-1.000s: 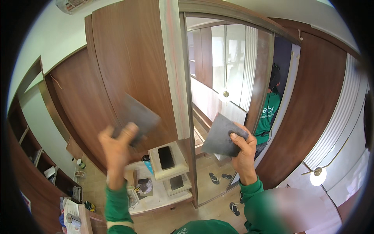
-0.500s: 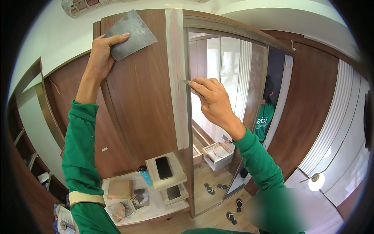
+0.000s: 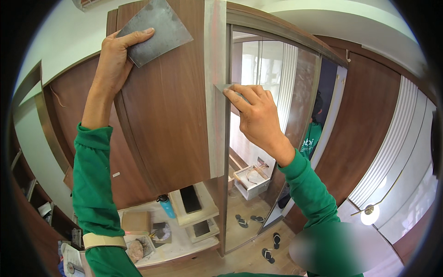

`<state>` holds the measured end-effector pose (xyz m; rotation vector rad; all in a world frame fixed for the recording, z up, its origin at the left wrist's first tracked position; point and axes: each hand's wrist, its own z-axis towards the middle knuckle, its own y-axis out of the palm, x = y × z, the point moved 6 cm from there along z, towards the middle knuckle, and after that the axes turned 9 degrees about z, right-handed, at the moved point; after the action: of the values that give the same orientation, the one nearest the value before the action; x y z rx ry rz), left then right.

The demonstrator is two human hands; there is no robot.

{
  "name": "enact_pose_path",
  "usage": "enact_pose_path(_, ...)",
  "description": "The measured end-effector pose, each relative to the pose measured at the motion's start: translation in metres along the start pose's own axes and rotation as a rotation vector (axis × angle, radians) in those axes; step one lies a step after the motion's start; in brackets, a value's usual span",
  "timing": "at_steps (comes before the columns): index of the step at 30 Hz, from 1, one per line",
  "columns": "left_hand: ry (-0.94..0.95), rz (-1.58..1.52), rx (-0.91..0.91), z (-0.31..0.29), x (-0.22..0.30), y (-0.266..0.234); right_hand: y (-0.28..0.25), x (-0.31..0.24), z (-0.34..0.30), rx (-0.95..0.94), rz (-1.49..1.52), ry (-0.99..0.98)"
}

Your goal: The person sands the vertical edge of a wooden wardrobe door using two sanding blocks held in both hands. They move the blocks up and down along the edge repeatedly, occasionally pausing to inspect the surface.

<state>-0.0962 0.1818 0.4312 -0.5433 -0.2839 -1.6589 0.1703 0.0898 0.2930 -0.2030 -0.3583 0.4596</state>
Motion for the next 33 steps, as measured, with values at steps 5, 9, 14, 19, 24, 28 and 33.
enact_pose_path(5,0.041,-0.017,0.039,-0.003,0.003,0.004,0.010,-0.006,-0.010,-0.037,-0.091,-0.044)
enact_pose_path(9,0.080,0.003,0.021,-0.003,0.002,0.003,0.020,-0.011,-0.032,-0.088,-0.082,-0.052)
enact_pose_path(14,0.082,-0.001,0.036,-0.002,0.000,0.002,0.002,-0.007,-0.027,-0.085,-0.024,-0.026)
enact_pose_path(19,0.050,0.013,-0.008,0.001,-0.003,-0.003,-0.009,-0.002,0.000,-0.035,-0.043,-0.065)
enact_pose_path(24,0.078,0.013,0.029,-0.002,-0.001,0.001,-0.002,-0.002,0.002,-0.077,-0.069,-0.077)
enact_pose_path(28,0.115,0.011,0.038,-0.004,0.002,0.005,0.005,-0.016,-0.017,-0.157,-0.101,-0.057)
enact_pose_path(33,0.104,-0.004,0.021,-0.001,-0.003,0.002,0.000,-0.008,-0.021,-0.131,-0.012,-0.048)
